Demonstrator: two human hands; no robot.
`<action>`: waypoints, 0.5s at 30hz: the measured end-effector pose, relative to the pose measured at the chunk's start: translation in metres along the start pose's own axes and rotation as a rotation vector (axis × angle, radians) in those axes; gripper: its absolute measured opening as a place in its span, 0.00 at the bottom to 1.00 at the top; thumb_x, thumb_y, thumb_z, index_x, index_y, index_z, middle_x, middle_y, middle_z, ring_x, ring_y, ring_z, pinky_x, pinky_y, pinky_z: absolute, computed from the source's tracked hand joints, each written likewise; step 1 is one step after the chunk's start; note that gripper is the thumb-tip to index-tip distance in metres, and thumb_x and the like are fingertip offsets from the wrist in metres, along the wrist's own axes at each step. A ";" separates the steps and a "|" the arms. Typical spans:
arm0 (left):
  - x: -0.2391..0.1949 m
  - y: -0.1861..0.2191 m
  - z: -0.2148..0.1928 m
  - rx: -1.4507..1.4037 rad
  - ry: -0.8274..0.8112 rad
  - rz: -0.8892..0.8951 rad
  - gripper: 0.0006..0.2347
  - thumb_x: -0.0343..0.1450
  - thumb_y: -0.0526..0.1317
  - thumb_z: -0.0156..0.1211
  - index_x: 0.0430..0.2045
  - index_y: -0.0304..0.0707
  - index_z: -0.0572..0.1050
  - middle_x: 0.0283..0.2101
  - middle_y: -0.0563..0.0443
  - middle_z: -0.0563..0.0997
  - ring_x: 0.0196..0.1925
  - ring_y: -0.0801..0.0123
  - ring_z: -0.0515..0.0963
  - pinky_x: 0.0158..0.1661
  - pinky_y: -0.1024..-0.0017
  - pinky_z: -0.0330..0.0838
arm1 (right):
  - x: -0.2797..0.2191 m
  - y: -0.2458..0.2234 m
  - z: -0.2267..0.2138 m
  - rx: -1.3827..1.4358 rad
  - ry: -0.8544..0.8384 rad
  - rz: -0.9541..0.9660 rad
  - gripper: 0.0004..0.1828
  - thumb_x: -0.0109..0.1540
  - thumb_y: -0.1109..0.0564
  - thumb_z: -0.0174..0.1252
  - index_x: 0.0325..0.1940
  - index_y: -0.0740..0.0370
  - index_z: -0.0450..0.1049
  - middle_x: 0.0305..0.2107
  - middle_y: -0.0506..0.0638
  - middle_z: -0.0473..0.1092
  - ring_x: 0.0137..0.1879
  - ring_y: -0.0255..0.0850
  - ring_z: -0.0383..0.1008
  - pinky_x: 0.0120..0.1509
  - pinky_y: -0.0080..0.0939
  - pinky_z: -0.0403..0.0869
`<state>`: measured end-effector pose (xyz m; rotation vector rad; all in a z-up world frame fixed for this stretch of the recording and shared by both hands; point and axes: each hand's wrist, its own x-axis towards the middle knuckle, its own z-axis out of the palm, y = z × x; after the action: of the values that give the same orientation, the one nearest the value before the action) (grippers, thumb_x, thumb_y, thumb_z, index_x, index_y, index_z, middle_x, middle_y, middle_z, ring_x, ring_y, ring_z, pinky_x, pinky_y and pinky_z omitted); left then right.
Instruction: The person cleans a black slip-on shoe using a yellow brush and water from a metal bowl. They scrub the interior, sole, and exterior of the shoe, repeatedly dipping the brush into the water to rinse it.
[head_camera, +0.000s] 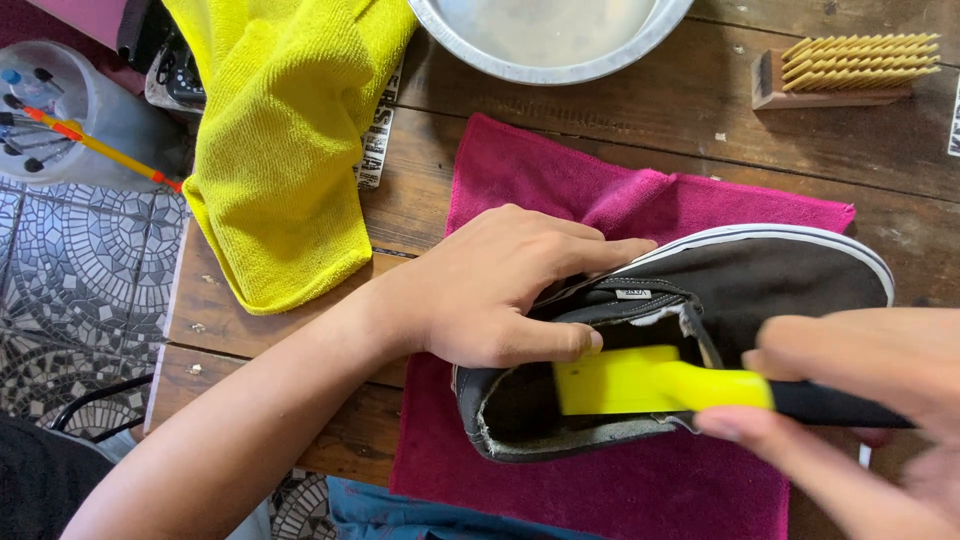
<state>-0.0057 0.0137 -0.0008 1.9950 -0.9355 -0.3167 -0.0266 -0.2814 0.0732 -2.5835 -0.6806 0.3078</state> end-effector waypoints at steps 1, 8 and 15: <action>0.002 -0.001 -0.001 0.000 -0.003 0.003 0.34 0.72 0.54 0.52 0.75 0.40 0.66 0.52 0.39 0.88 0.55 0.42 0.86 0.48 0.49 0.72 | 0.006 -0.002 0.000 0.000 0.002 0.003 0.30 0.53 0.32 0.74 0.13 0.53 0.71 0.05 0.43 0.60 0.13 0.38 0.57 0.24 0.41 0.57; 0.000 0.000 0.000 -0.027 0.056 0.027 0.33 0.70 0.53 0.54 0.73 0.38 0.68 0.62 0.35 0.89 0.58 0.41 0.88 0.51 0.51 0.74 | 0.021 -0.030 0.010 -0.430 -0.013 -0.370 0.24 0.64 0.19 0.61 0.34 0.34 0.74 0.17 0.30 0.73 0.21 0.43 0.75 0.22 0.56 0.67; 0.000 -0.004 0.003 0.002 0.030 0.033 0.35 0.72 0.56 0.49 0.75 0.39 0.67 0.54 0.37 0.90 0.54 0.41 0.87 0.47 0.48 0.71 | 0.020 -0.023 0.003 -0.191 0.015 -0.338 0.15 0.60 0.31 0.69 0.39 0.37 0.81 0.23 0.31 0.81 0.24 0.41 0.79 0.27 0.50 0.68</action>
<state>-0.0050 0.0129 -0.0058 1.9792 -0.9490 -0.2669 -0.0198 -0.2525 0.0791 -2.5812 -1.1708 0.1186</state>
